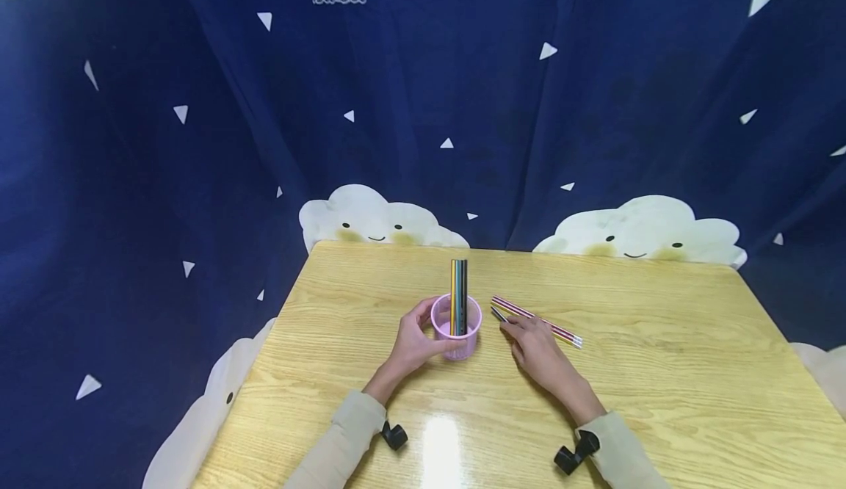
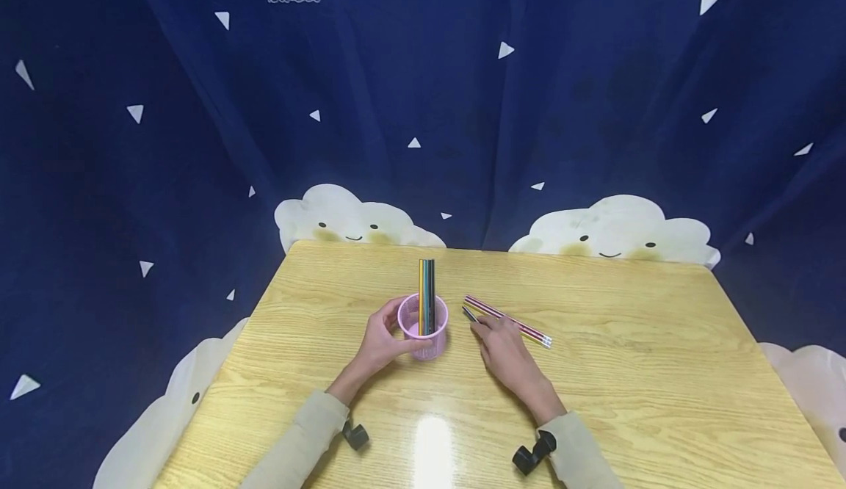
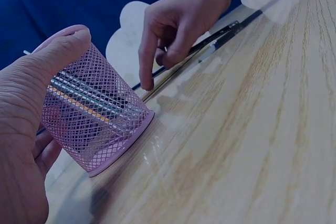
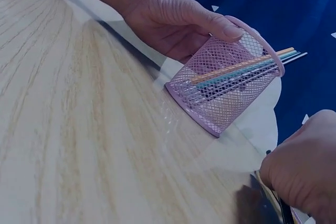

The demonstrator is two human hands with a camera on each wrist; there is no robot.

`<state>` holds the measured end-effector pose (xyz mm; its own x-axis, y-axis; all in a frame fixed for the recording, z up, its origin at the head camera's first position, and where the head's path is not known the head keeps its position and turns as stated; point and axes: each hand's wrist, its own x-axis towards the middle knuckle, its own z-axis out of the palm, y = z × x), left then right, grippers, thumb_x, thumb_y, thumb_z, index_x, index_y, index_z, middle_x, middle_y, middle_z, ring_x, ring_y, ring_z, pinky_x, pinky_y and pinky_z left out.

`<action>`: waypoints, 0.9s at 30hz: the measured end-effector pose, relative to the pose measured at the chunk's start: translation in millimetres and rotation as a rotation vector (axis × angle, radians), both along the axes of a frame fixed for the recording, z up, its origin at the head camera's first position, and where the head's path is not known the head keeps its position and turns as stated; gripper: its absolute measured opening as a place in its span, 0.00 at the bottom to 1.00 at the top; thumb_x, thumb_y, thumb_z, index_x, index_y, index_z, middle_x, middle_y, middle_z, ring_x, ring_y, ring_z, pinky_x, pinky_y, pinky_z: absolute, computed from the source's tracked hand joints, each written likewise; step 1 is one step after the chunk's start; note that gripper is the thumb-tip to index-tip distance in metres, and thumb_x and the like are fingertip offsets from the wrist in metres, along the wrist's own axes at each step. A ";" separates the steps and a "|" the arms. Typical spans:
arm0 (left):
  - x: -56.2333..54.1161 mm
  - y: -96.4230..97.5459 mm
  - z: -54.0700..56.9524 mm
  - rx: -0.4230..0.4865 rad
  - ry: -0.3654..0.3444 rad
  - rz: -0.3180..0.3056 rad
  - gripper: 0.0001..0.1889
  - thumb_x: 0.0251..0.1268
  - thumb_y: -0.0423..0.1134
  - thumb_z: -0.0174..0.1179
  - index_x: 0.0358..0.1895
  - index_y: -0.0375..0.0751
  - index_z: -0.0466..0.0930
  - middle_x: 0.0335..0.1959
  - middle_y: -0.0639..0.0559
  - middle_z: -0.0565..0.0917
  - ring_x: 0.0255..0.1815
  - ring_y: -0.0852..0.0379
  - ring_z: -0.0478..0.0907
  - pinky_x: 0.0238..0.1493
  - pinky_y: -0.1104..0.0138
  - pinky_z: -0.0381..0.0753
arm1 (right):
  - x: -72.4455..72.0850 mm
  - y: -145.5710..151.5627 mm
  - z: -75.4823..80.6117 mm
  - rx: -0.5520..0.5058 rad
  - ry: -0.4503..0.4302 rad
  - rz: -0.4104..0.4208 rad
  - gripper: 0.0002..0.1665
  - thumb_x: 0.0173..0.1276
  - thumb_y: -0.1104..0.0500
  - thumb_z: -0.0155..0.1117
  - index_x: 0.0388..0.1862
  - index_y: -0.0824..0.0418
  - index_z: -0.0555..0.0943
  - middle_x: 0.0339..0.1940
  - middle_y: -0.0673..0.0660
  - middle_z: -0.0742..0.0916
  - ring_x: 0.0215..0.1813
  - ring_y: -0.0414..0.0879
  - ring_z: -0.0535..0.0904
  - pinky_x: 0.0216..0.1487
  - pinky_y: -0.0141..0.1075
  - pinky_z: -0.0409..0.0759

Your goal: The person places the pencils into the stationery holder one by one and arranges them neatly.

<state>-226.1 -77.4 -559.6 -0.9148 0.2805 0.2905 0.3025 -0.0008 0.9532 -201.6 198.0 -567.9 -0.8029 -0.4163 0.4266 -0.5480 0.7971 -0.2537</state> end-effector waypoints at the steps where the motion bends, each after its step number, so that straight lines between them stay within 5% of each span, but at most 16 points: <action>1: 0.0 0.3 -0.2 0.006 0.002 0.003 0.46 0.40 0.23 0.83 0.70 0.27 0.73 0.63 0.32 0.81 0.65 0.29 0.77 0.72 0.40 0.73 | 0.3 0.1 1.4 -0.012 -0.012 -0.002 0.24 0.58 0.75 0.68 0.56 0.69 0.86 0.54 0.68 0.88 0.55 0.67 0.82 0.55 0.61 0.78; 3: -2.7 0.8 -7.5 0.009 0.003 0.014 0.46 0.39 0.23 0.83 0.70 0.29 0.73 0.63 0.34 0.82 0.65 0.32 0.78 0.72 0.42 0.74 | 0.3 0.3 4.2 -0.034 -0.027 -0.002 0.24 0.60 0.75 0.67 0.56 0.68 0.86 0.55 0.67 0.87 0.56 0.67 0.81 0.56 0.61 0.77; 11: -1.3 -0.6 -8.3 0.016 0.004 0.027 0.45 0.38 0.24 0.84 0.68 0.37 0.77 0.63 0.41 0.84 0.65 0.37 0.80 0.71 0.46 0.76 | 0.0 -0.2 18.1 -0.193 -0.062 0.083 0.19 0.64 0.77 0.66 0.54 0.67 0.87 0.53 0.65 0.89 0.56 0.62 0.84 0.59 0.59 0.82; 16: -2.4 -0.5 -8.2 -0.008 0.018 0.028 0.45 0.39 0.23 0.83 0.69 0.32 0.75 0.63 0.36 0.83 0.65 0.32 0.79 0.71 0.41 0.75 | -1.1 -0.8 28.0 -0.308 -0.062 0.098 0.20 0.65 0.77 0.67 0.54 0.67 0.87 0.52 0.63 0.89 0.54 0.58 0.86 0.54 0.53 0.87; 21: -2.6 0.1 -8.7 0.000 0.029 0.028 0.45 0.39 0.22 0.82 0.69 0.30 0.74 0.63 0.34 0.83 0.64 0.29 0.78 0.70 0.37 0.74 | -4.9 -0.5 43.5 -0.399 -0.005 0.113 0.22 0.64 0.76 0.69 0.56 0.65 0.87 0.51 0.60 0.89 0.50 0.52 0.87 0.49 0.39 0.89; 27: -3.1 -0.2 -7.6 -0.003 0.028 0.024 0.45 0.39 0.27 0.85 0.68 0.38 0.77 0.62 0.43 0.84 0.64 0.40 0.81 0.70 0.45 0.77 | -9.0 -3.8 66.5 -0.488 0.113 0.122 0.22 0.61 0.77 0.70 0.54 0.65 0.87 0.49 0.59 0.89 0.40 0.46 0.85 0.46 0.24 0.82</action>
<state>-229.2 -77.6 -567.2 -0.9128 0.2599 0.3152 0.3288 0.0096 0.9443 -210.7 194.2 -501.3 -0.6983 -0.2349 0.6762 -0.6755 0.5289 -0.5138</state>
